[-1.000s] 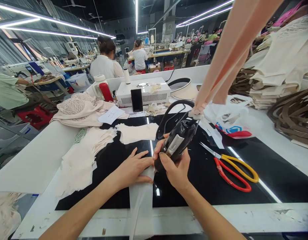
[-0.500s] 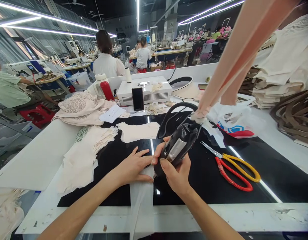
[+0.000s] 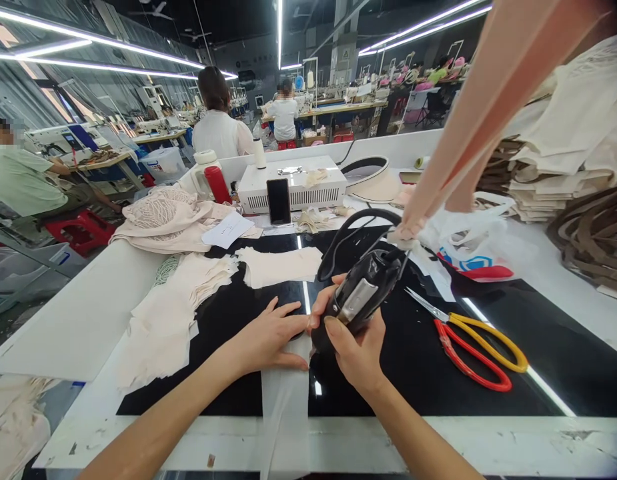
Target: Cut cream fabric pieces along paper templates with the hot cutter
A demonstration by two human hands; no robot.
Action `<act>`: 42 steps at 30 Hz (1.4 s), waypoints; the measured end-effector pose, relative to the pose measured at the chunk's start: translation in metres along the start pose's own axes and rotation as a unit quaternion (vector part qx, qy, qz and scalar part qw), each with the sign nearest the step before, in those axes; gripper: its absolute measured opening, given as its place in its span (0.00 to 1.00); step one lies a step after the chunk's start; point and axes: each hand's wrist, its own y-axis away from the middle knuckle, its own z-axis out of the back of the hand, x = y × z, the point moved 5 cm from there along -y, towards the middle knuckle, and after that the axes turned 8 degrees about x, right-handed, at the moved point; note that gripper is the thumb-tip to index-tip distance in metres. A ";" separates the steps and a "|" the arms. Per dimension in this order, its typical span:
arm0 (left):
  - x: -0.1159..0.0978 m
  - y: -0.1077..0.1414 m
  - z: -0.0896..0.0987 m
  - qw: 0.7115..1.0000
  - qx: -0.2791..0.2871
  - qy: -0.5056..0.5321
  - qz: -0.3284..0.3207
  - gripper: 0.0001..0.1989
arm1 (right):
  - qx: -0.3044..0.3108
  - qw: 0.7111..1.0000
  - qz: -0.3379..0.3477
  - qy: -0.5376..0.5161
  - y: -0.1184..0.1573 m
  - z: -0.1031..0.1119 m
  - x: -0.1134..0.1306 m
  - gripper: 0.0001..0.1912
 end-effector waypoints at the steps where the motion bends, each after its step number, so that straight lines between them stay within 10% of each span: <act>1: 0.001 0.000 -0.001 1.000 -0.002 0.002 -0.001 0.36 | -0.003 1.000 -0.004 0.009 0.001 0.000 0.000 0.18; 9: -0.005 0.009 -0.013 0.993 -0.092 -0.066 -0.029 0.35 | -0.015 0.999 -0.012 0.043 0.008 0.008 -0.009 0.18; 14: -0.022 0.035 -0.041 0.947 -0.271 -0.167 0.031 0.06 | 0.000 1.000 -0.007 0.016 0.012 0.003 -0.004 0.19; 18: -0.030 0.042 -0.070 0.908 -0.324 -0.266 0.011 0.06 | -0.011 1.000 -0.005 0.016 0.016 0.000 0.002 0.19; 30: -0.016 0.064 -0.037 0.980 -0.164 -0.111 -0.016 0.23 | -0.014 0.999 0.022 0.022 0.002 0.008 0.022 0.18; 42: 0.003 0.024 -0.020 0.970 -0.218 -0.100 -0.036 0.19 | 0.013 1.000 0.013 0.009 0.009 0.007 0.024 0.18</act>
